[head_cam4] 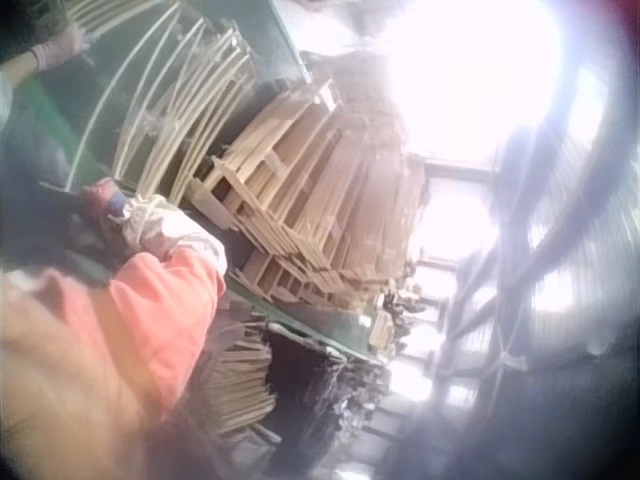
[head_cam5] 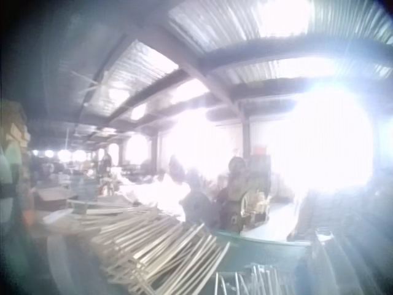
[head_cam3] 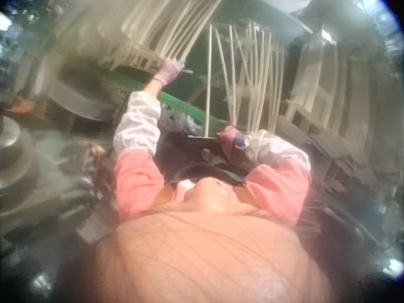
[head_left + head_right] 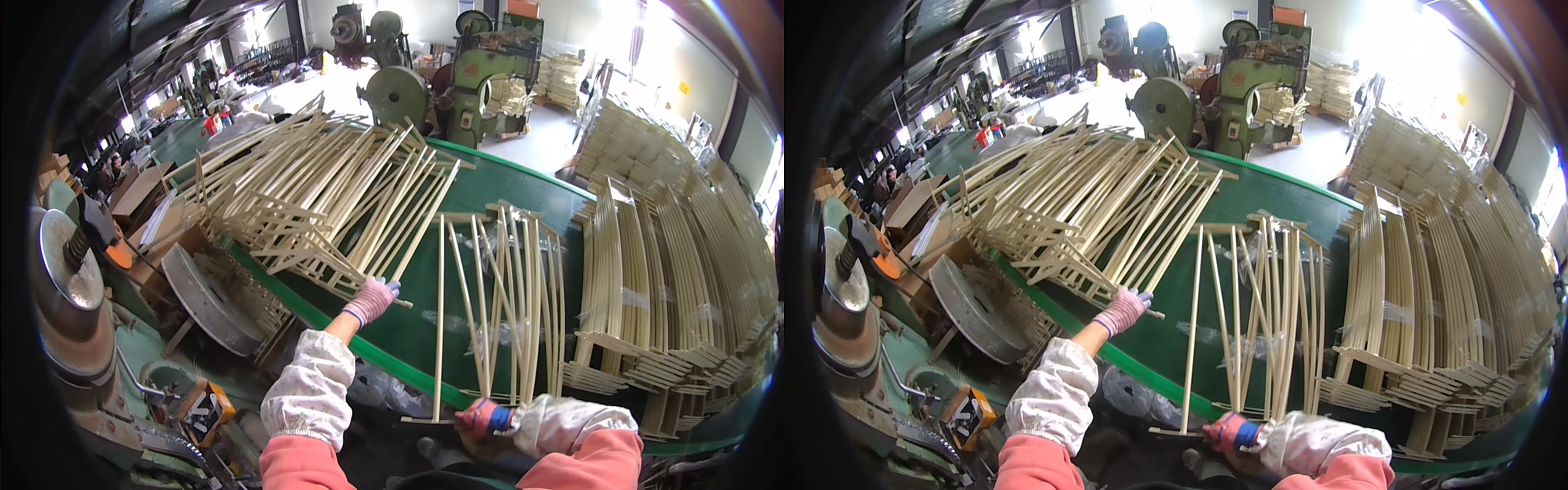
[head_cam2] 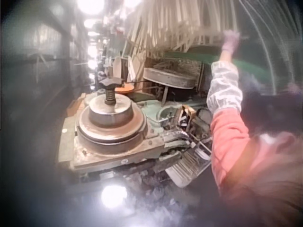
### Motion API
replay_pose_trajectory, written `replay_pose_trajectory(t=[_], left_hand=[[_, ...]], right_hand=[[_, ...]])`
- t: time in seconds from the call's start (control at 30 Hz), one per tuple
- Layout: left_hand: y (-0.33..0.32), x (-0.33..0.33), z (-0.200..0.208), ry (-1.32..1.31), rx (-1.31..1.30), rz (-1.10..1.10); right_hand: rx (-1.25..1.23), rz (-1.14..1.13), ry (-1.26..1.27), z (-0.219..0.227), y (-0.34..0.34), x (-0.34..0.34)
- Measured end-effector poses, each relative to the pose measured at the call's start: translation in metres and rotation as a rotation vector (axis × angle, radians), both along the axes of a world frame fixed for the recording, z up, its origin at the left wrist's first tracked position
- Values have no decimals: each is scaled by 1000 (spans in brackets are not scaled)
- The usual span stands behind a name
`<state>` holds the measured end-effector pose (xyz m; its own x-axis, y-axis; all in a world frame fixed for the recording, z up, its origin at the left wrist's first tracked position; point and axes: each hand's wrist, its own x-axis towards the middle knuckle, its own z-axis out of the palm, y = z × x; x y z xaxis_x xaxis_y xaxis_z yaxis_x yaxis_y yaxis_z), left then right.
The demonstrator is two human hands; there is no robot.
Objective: The person repeatedly picks up wooden frame components from a conveyor belt, positions them under a press machine, and secures the joints. The person then places the assembled frames back onto the conveyor belt. The process is repeated for multiple units.
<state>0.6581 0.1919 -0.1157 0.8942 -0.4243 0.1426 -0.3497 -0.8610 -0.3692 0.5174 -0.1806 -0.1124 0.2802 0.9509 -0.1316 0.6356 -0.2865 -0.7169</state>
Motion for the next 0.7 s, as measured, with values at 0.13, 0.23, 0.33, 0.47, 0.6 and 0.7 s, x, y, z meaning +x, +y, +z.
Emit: replay_pose_trajectory(t=[0.13,0.23,0.33,0.47,0.6,0.7], left_hand=[[5,2,10,-10,-28,-64],[9,4,18,-4,-97,-87],[8,6,24,32,-134,-66],[5,2,26,5,-152,-121],[-2,0,10,132,55,-46],[-12,3,-10,151,240,-24]], right_hand=[[83,43,-233,1,-17,-30],[169,-4,-232,2,-43,-36],[201,-55,-254,-7,-52,-48],[-88,11,-312,-38,-36,-63],[200,-130,-610,-66,-5,-44],[131,-164,-580,-70,31,-18]])
